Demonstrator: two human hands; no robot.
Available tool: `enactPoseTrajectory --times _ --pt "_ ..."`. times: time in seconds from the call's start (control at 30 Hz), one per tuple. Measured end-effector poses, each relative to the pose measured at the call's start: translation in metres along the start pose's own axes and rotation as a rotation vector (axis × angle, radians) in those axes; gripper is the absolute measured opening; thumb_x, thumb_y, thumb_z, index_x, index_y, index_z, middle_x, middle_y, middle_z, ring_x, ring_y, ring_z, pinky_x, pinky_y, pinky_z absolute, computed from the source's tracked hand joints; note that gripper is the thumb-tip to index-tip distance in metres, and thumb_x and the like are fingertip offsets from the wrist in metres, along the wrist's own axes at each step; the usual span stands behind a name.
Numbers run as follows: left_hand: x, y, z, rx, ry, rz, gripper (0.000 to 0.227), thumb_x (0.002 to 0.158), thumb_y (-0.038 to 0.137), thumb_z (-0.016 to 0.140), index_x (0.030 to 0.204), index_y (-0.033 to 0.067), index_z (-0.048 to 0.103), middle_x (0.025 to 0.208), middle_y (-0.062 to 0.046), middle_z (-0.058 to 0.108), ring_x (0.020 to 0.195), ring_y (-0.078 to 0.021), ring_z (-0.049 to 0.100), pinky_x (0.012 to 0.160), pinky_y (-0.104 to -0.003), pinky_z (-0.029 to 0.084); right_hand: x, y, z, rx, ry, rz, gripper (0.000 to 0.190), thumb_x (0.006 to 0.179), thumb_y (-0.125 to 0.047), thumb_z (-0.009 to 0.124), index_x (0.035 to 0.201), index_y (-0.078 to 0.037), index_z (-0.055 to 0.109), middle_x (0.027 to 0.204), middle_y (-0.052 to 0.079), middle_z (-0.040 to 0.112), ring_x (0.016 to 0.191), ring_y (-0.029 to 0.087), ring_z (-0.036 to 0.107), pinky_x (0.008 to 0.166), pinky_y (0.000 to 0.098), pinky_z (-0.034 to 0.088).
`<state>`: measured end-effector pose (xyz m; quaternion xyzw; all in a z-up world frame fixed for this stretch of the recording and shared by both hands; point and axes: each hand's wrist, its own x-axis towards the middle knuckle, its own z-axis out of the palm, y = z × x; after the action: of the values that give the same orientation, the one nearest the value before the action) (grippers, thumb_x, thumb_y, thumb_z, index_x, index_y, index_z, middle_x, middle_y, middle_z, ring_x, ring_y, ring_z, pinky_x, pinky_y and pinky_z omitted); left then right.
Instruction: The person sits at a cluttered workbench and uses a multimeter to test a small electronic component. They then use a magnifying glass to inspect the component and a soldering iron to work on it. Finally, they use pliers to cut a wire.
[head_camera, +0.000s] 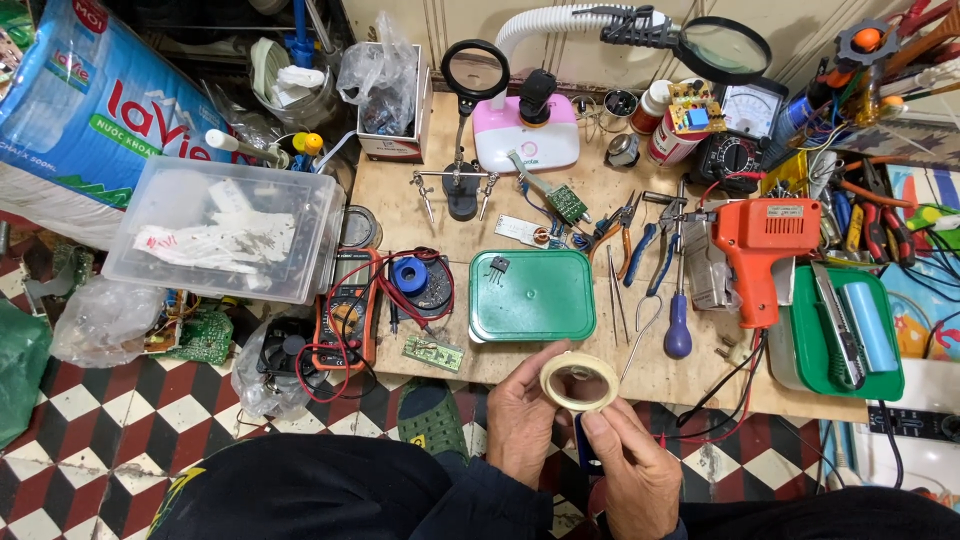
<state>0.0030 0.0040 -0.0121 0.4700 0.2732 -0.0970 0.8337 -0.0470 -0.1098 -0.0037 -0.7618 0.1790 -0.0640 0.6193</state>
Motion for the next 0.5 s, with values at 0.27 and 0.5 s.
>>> enactPoseTrajectory --times 0.27,0.5 --pt "0.042 -0.062 -0.017 0.044 0.027 -0.035 0.037 0.101 0.004 0.073 0.136 0.0034 0.081 0.108 -0.016 0.082 0.099 -0.0230 0.081 0.093 -0.035 0.073 0.013 -0.013 0.009 0.194 0.225 0.323 0.031 0.111 -0.018 0.067 0.114 0.008 0.082 0.076 0.026 0.079 0.056 0.025 0.060 0.055 0.0343 0.050" --pt "0.078 -0.094 -0.023 0.147 0.150 -0.090 0.046 0.101 0.001 0.068 0.146 0.0027 0.077 0.105 -0.009 0.079 0.098 -0.0185 0.077 0.100 -0.030 0.069 0.028 0.027 -0.004 0.372 0.255 0.443 0.046 0.115 -0.027 0.064 0.108 0.014 0.083 0.059 0.026 0.067 0.044 0.027 0.053 0.044 0.0327 0.042"
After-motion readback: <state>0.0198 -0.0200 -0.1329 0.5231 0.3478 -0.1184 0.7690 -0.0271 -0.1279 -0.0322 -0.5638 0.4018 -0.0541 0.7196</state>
